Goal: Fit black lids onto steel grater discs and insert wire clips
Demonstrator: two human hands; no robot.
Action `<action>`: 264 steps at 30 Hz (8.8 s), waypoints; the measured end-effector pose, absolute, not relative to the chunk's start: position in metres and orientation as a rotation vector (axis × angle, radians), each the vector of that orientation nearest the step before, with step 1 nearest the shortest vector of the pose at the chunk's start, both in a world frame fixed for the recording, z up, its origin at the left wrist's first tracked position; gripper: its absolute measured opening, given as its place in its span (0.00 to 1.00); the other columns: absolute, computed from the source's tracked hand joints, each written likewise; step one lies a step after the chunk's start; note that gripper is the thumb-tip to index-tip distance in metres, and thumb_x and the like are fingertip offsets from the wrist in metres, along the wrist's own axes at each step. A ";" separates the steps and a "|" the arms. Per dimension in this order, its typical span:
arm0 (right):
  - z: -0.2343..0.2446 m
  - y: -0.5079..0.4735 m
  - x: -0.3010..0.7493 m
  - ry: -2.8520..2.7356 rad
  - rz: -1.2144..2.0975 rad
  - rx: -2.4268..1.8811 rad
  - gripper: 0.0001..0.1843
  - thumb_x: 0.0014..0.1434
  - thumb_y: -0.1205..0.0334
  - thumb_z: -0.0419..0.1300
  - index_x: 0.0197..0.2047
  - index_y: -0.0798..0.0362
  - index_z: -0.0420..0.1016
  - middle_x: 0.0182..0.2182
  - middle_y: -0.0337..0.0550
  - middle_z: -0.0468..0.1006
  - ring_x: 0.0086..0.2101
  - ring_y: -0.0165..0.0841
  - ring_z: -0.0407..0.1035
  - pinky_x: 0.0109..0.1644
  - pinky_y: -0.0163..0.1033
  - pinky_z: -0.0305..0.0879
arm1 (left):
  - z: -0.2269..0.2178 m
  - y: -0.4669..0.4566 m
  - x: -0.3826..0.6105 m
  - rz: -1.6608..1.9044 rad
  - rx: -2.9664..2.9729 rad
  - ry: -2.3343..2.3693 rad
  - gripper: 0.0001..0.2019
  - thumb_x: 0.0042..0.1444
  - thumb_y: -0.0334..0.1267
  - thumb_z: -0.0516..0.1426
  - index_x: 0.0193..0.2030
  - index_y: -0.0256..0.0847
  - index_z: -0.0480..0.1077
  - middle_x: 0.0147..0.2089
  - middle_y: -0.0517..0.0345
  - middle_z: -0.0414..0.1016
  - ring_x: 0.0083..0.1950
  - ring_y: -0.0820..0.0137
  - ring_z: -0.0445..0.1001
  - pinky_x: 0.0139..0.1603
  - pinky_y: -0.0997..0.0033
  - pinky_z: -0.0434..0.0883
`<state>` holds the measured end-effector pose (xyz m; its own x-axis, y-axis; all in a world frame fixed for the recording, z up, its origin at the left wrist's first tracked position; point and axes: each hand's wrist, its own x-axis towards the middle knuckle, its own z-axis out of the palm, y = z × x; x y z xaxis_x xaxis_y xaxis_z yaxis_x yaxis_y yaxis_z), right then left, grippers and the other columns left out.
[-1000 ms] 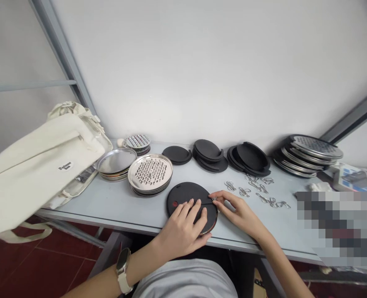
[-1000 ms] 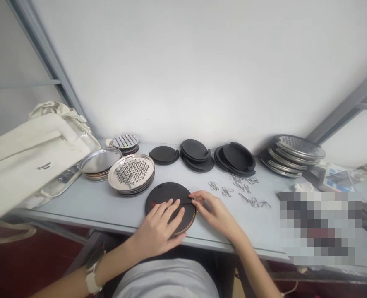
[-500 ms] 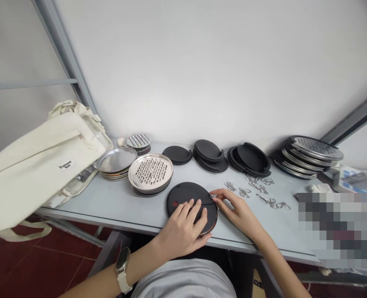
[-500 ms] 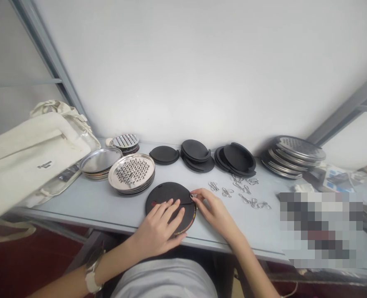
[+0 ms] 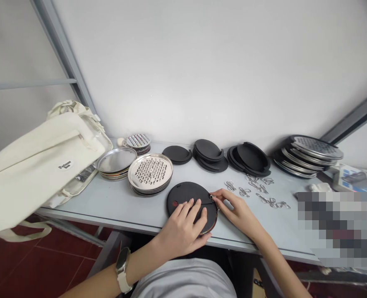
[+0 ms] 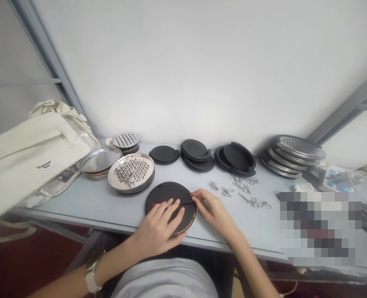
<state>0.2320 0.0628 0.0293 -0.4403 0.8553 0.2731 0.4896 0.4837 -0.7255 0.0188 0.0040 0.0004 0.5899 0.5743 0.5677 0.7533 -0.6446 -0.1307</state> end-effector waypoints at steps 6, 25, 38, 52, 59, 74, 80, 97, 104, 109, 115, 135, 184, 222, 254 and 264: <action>0.029 0.064 0.232 -2.119 0.776 -1.099 0.07 0.67 0.59 0.50 0.42 0.51 0.66 0.30 0.38 0.70 0.32 0.32 0.66 0.40 0.36 0.63 | 0.000 0.004 0.019 -0.696 -2.460 -1.078 0.24 0.64 0.49 0.49 0.59 0.34 0.65 0.61 0.42 0.66 0.60 0.53 0.66 0.56 0.57 0.63; 0.032 0.060 0.230 -2.136 0.788 -1.181 0.10 0.68 0.56 0.47 0.36 0.49 0.60 0.24 0.35 0.66 0.26 0.32 0.62 0.33 0.37 0.61 | 0.003 0.003 0.019 -0.691 -2.463 -1.069 0.24 0.63 0.49 0.50 0.58 0.34 0.66 0.61 0.42 0.67 0.60 0.54 0.66 0.56 0.57 0.63; 0.029 0.061 0.231 -2.122 0.757 -1.185 0.08 0.68 0.55 0.48 0.45 0.49 0.61 0.25 0.35 0.65 0.27 0.32 0.63 0.34 0.36 0.62 | 0.003 0.003 0.019 -0.684 -2.458 -1.074 0.24 0.62 0.50 0.51 0.58 0.34 0.66 0.61 0.42 0.67 0.60 0.54 0.66 0.57 0.57 0.64; 0.030 0.060 0.230 -2.089 0.765 -1.156 0.09 0.68 0.55 0.48 0.40 0.50 0.63 0.27 0.36 0.66 0.28 0.32 0.63 0.35 0.36 0.62 | 0.002 0.004 0.019 -0.698 -2.460 -1.062 0.24 0.63 0.49 0.50 0.58 0.34 0.66 0.61 0.41 0.67 0.60 0.53 0.66 0.56 0.57 0.64; 0.027 0.061 0.231 -1.993 0.791 -1.162 0.10 0.66 0.51 0.53 0.42 0.49 0.62 0.30 0.38 0.69 0.31 0.34 0.66 0.38 0.38 0.64 | 0.002 0.004 0.019 -0.678 -2.468 -1.078 0.24 0.62 0.49 0.51 0.58 0.35 0.65 0.61 0.41 0.66 0.60 0.53 0.66 0.57 0.56 0.64; 0.027 0.062 0.232 -2.024 0.749 -1.132 0.10 0.66 0.54 0.53 0.37 0.50 0.65 0.31 0.40 0.71 0.32 0.34 0.67 0.40 0.38 0.64 | 0.002 0.004 0.018 -0.689 -2.481 -1.070 0.24 0.63 0.49 0.49 0.59 0.34 0.65 0.61 0.41 0.66 0.60 0.52 0.66 0.56 0.56 0.64; 0.025 0.063 0.233 -2.026 0.750 -1.115 0.07 0.66 0.56 0.53 0.43 0.50 0.65 0.35 0.43 0.74 0.36 0.35 0.69 0.44 0.40 0.66 | 0.002 0.004 0.019 -0.689 -2.476 -1.070 0.24 0.63 0.49 0.50 0.59 0.34 0.65 0.61 0.41 0.66 0.60 0.53 0.66 0.57 0.57 0.64; 0.022 0.065 0.235 -1.999 0.773 -1.156 0.10 0.65 0.55 0.54 0.44 0.50 0.73 0.38 0.43 0.77 0.38 0.37 0.71 0.47 0.40 0.67 | 0.002 0.004 0.018 -0.678 -2.488 -1.065 0.24 0.64 0.49 0.49 0.59 0.34 0.65 0.62 0.40 0.65 0.60 0.52 0.66 0.56 0.56 0.64; 0.021 0.065 0.235 -1.966 0.847 -1.152 0.10 0.65 0.55 0.56 0.44 0.50 0.73 0.35 0.42 0.77 0.37 0.35 0.71 0.45 0.39 0.66 | 0.001 0.003 0.018 -0.688 -2.488 -1.065 0.24 0.64 0.49 0.49 0.59 0.34 0.65 0.62 0.41 0.65 0.60 0.52 0.66 0.56 0.56 0.64; 0.023 0.066 0.234 -1.891 0.961 -1.158 0.11 0.63 0.53 0.58 0.41 0.52 0.72 0.33 0.41 0.75 0.35 0.34 0.69 0.42 0.38 0.65 | 0.000 0.004 0.018 -0.684 -2.490 -1.063 0.24 0.64 0.49 0.49 0.59 0.34 0.65 0.62 0.41 0.65 0.60 0.52 0.65 0.56 0.56 0.64; 0.028 0.065 0.232 -1.932 0.997 -1.186 0.15 0.65 0.51 0.54 0.31 0.52 0.66 0.25 0.35 0.65 0.28 0.31 0.60 0.34 0.35 0.59 | 0.000 0.004 0.018 -0.685 -2.483 -1.065 0.24 0.63 0.48 0.49 0.59 0.34 0.65 0.62 0.41 0.65 0.60 0.52 0.66 0.56 0.56 0.64; 0.029 0.065 0.229 -2.226 0.748 -1.222 0.19 0.69 0.55 0.42 0.26 0.49 0.52 0.22 0.35 0.61 0.25 0.32 0.58 0.31 0.36 0.56 | 0.004 0.004 0.018 -0.654 -2.479 -1.065 0.24 0.64 0.50 0.49 0.59 0.35 0.65 0.61 0.41 0.66 0.60 0.53 0.66 0.56 0.56 0.63; 0.031 0.068 0.233 -2.353 0.691 -1.183 0.16 0.68 0.57 0.44 0.28 0.49 0.57 0.24 0.36 0.65 0.26 0.32 0.60 0.32 0.37 0.58 | 0.003 0.000 0.023 -0.670 -2.437 -1.177 0.25 0.64 0.51 0.48 0.59 0.35 0.65 0.61 0.40 0.66 0.59 0.52 0.66 0.55 0.55 0.61; 0.022 0.063 0.226 -2.301 0.606 -1.281 0.15 0.69 0.59 0.43 0.28 0.49 0.51 0.24 0.34 0.61 0.26 0.32 0.59 0.32 0.36 0.53 | -0.002 0.001 0.018 -0.814 -2.417 -1.066 0.24 0.58 0.46 0.52 0.57 0.34 0.68 0.59 0.43 0.69 0.57 0.53 0.68 0.54 0.57 0.64; 0.022 0.063 0.225 -2.370 0.443 -1.229 0.12 0.68 0.65 0.43 0.31 0.50 0.58 0.25 0.37 0.64 0.27 0.33 0.61 0.33 0.37 0.57 | -0.001 0.001 0.021 -0.829 -2.365 -1.078 0.23 0.57 0.46 0.54 0.55 0.35 0.69 0.58 0.44 0.70 0.56 0.55 0.70 0.53 0.58 0.66; 0.022 0.063 0.226 -2.364 0.445 -1.249 0.15 0.67 0.64 0.45 0.27 0.50 0.57 0.23 0.38 0.64 0.27 0.33 0.61 0.32 0.37 0.57 | -0.003 0.001 0.021 -0.811 -2.378 -1.079 0.23 0.58 0.46 0.54 0.56 0.35 0.69 0.58 0.43 0.70 0.57 0.54 0.69 0.54 0.58 0.65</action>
